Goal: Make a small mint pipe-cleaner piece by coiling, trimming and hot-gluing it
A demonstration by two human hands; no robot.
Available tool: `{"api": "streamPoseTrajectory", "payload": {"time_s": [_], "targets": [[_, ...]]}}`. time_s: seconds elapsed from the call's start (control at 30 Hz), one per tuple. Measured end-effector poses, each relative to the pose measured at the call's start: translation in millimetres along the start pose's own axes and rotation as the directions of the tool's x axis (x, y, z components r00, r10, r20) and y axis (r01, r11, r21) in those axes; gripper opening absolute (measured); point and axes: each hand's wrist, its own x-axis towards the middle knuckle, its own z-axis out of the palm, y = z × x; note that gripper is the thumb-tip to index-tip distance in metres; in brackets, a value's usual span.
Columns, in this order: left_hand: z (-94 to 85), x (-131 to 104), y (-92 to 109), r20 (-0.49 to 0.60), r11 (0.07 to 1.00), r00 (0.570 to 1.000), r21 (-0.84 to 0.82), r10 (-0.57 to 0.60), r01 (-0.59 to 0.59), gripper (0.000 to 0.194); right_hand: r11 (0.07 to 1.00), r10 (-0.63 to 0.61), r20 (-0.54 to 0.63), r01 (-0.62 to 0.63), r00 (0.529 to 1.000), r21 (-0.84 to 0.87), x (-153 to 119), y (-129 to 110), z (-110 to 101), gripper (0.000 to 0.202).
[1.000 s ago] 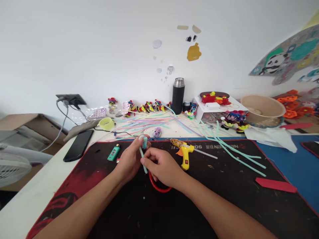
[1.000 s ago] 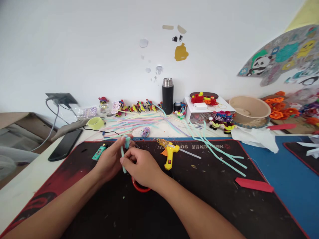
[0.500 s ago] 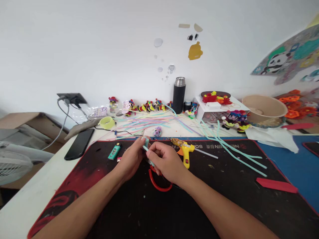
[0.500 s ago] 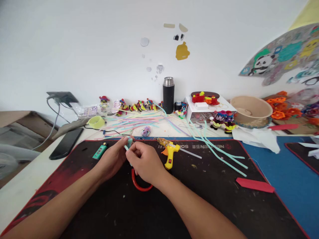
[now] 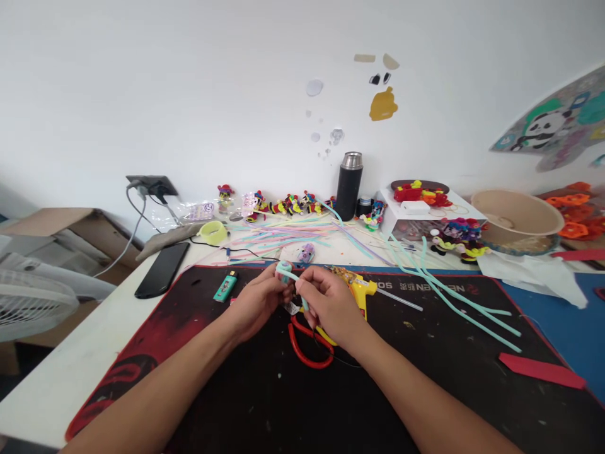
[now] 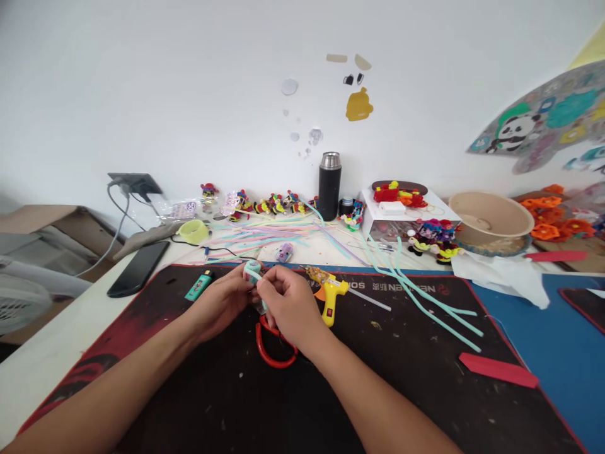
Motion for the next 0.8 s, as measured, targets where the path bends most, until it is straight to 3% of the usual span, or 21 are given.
{"api": "streamPoseTrajectory", "payload": {"time_s": [0.37,0.8], "targets": [[0.6,2.3,1.2,-0.074,0.999,0.997,-0.044,-0.016,0.013,0.014,1.0,0.007,0.023,-0.006,1.0,-0.017,0.3,7.1,-0.7,0.019],[-7.8,-0.1,15.5,0.072,0.955,0.984,-0.238,-0.165,0.178,0.01,0.996,0.078,0.014,-0.077,0.997,-0.052,5.3,6.2,-6.1,0.02]]}}
